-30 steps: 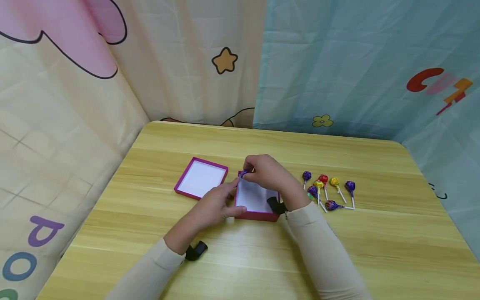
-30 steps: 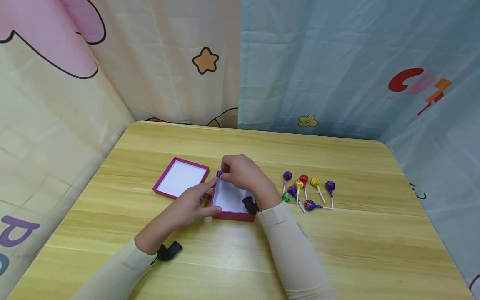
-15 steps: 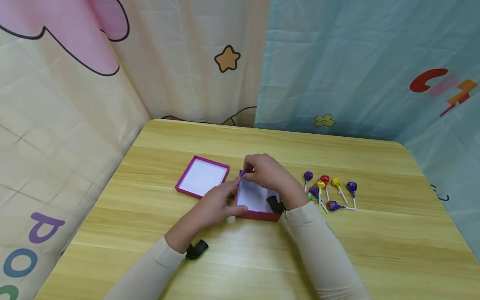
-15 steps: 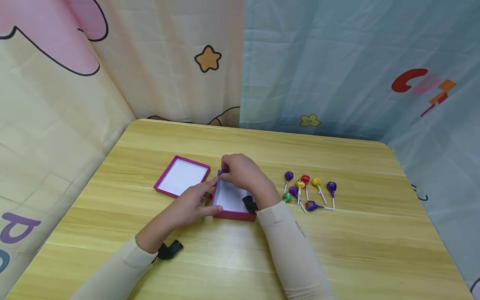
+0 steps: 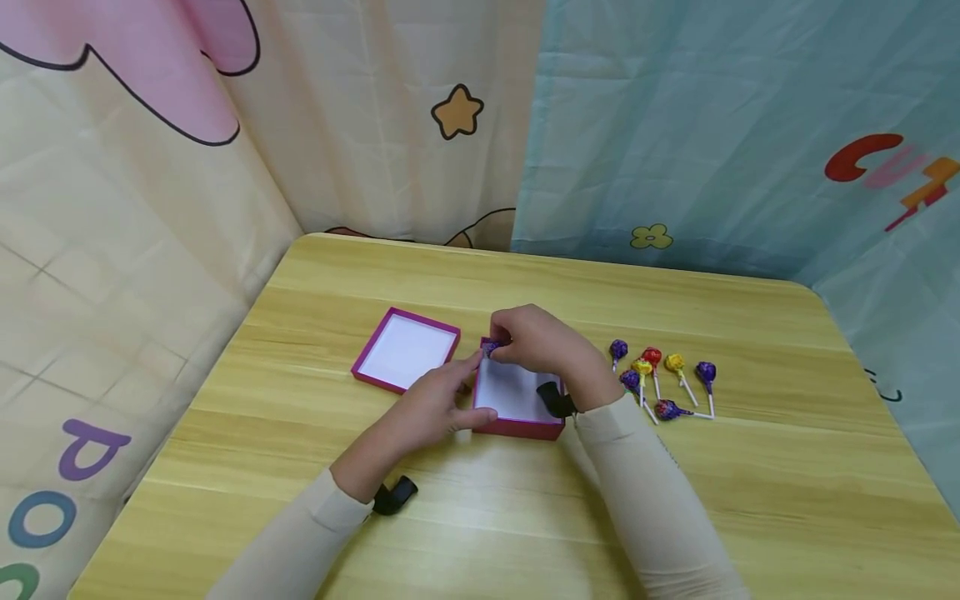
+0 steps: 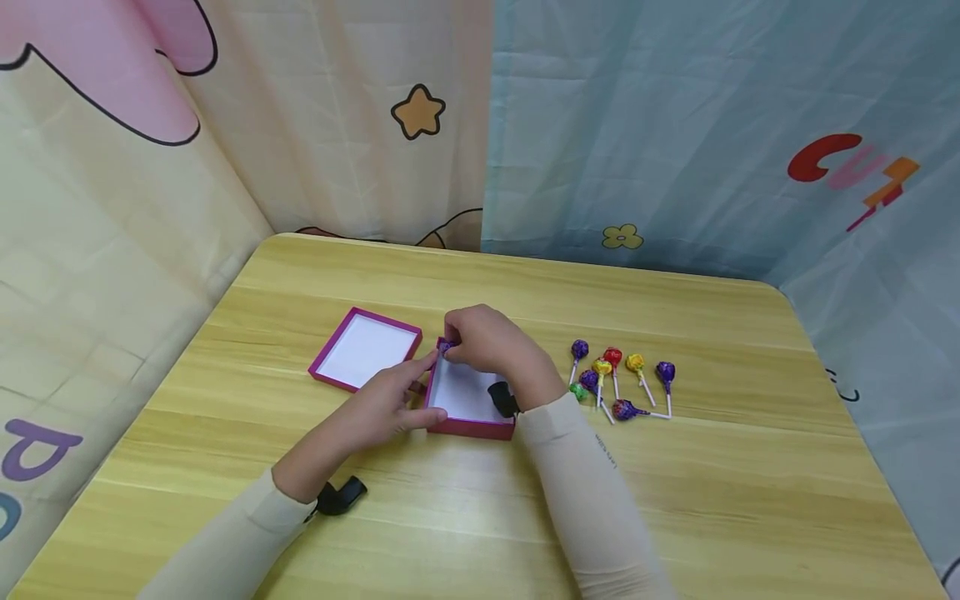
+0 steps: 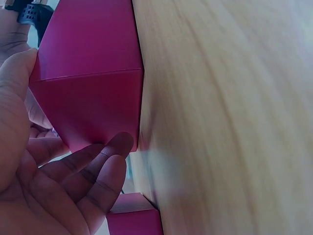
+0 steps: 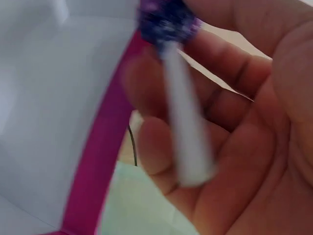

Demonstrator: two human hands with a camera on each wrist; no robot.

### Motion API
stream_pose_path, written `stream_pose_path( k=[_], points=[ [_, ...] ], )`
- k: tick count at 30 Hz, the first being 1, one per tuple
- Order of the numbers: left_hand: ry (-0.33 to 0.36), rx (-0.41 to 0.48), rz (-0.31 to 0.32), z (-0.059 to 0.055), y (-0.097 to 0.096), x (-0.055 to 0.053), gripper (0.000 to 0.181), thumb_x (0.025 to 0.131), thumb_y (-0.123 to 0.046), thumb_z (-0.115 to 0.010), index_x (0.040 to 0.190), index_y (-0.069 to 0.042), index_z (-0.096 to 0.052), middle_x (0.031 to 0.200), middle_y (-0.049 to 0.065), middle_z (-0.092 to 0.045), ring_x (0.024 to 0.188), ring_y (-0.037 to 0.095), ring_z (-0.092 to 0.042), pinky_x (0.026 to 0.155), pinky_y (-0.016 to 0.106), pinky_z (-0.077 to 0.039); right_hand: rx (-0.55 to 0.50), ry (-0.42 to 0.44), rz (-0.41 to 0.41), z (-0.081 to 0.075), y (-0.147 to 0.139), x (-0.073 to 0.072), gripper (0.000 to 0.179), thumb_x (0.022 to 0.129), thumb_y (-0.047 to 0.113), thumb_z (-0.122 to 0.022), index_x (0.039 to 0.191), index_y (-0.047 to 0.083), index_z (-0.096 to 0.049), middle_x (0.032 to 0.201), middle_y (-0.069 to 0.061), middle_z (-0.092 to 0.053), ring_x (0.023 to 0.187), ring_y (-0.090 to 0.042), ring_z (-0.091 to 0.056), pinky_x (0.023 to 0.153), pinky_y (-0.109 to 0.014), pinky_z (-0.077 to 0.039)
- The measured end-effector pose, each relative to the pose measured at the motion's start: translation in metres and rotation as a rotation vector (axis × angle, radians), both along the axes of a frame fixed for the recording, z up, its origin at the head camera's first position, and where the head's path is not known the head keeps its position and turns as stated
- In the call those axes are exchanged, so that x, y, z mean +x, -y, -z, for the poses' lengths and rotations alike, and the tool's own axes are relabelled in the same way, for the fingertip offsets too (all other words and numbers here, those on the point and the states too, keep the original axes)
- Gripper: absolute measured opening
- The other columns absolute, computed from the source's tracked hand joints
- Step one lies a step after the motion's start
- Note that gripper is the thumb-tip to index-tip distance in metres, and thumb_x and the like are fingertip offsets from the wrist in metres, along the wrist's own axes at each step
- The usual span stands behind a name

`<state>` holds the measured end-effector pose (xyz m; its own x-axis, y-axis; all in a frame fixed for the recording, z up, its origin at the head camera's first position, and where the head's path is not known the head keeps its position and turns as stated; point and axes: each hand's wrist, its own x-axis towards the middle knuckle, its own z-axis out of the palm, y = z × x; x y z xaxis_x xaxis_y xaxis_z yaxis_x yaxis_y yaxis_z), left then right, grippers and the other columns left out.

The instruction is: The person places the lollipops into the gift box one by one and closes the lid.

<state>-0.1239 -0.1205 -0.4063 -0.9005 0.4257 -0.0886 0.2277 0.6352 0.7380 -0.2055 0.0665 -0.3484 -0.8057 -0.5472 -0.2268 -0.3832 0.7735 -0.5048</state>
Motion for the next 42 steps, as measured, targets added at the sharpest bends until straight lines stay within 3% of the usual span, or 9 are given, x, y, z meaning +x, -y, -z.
stream_pose_path(
  k=[6,12,18,25,29,33,42],
  points=[
    [-0.005,-0.018,-0.001,0.001,0.002,0.000,0.093,0.086,-0.046,-0.076,0.157,-0.013,-0.027,0.136,0.002,-0.055,0.103,0.014,-0.054,0.093,0.032,-0.047,0.068,0.073,-0.035,-0.005,0.002,0.001,0.012,0.088,0.017,-0.077,0.092,0.015,-0.066,0.087,-0.002,-0.062,0.084,-0.021,-0.056,0.070,-0.032,-0.050],
    [-0.009,-0.023,-0.005,0.002,0.001,0.000,0.092,0.086,-0.046,-0.076,0.157,-0.013,-0.029,0.138,0.002,-0.053,0.102,0.016,-0.052,0.090,0.032,-0.048,0.086,0.067,-0.051,-0.009,-0.003,0.002,0.012,0.089,0.018,-0.076,0.093,0.015,-0.066,0.088,-0.001,-0.063,0.084,-0.021,-0.056,0.071,-0.032,-0.050],
    [-0.019,-0.025,-0.002,0.001,-0.001,-0.001,0.092,0.086,-0.047,-0.076,0.157,-0.011,-0.029,0.131,0.003,-0.057,0.101,0.017,-0.053,0.088,0.033,-0.048,0.069,-0.040,-0.048,-0.006,-0.020,0.009,0.013,0.088,0.020,-0.077,0.095,0.016,-0.066,0.089,0.002,-0.065,0.082,-0.019,-0.057,0.072,-0.032,-0.051],
    [-0.016,-0.023,-0.007,0.000,0.000,0.001,0.092,0.085,-0.047,-0.076,0.157,-0.010,-0.030,0.127,0.002,-0.058,0.100,0.018,-0.054,0.088,0.033,-0.047,-0.004,-0.224,-0.157,0.012,-0.027,0.022,0.016,0.088,0.021,-0.078,0.099,0.015,-0.069,0.092,0.005,-0.067,0.087,-0.020,-0.060,0.081,-0.034,-0.050],
    [-0.013,-0.025,-0.011,0.000,0.001,0.001,0.093,0.085,-0.047,-0.076,0.157,-0.011,-0.030,0.127,0.002,-0.057,0.100,0.018,-0.053,0.088,0.032,-0.047,-0.036,-0.315,-0.165,0.021,-0.023,0.022,0.016,0.088,0.023,-0.078,0.100,0.016,-0.069,0.095,0.004,-0.068,0.089,-0.018,-0.059,0.087,-0.038,-0.048],
    [-0.022,-0.021,-0.009,0.001,0.002,0.000,0.093,0.085,-0.047,-0.077,0.157,-0.011,-0.029,0.134,0.003,-0.056,0.102,0.017,-0.054,0.091,0.033,-0.047,-0.022,-0.346,-0.156,0.026,-0.017,0.018,0.016,0.088,0.024,-0.078,0.100,0.017,-0.069,0.096,0.004,-0.068,0.091,-0.015,-0.057,0.090,-0.041,-0.047],
    [-0.058,-0.010,0.019,0.004,0.003,-0.002,0.091,0.086,-0.047,-0.076,0.156,-0.012,-0.029,0.142,0.002,-0.052,0.108,0.015,-0.053,0.097,0.035,-0.045,0.061,-0.427,-0.212,0.033,-0.008,0.012,0.021,0.087,0.028,-0.079,0.103,0.015,-0.074,0.095,0.004,-0.072,0.087,-0.015,-0.054,0.081,-0.035,-0.047]
  ],
)
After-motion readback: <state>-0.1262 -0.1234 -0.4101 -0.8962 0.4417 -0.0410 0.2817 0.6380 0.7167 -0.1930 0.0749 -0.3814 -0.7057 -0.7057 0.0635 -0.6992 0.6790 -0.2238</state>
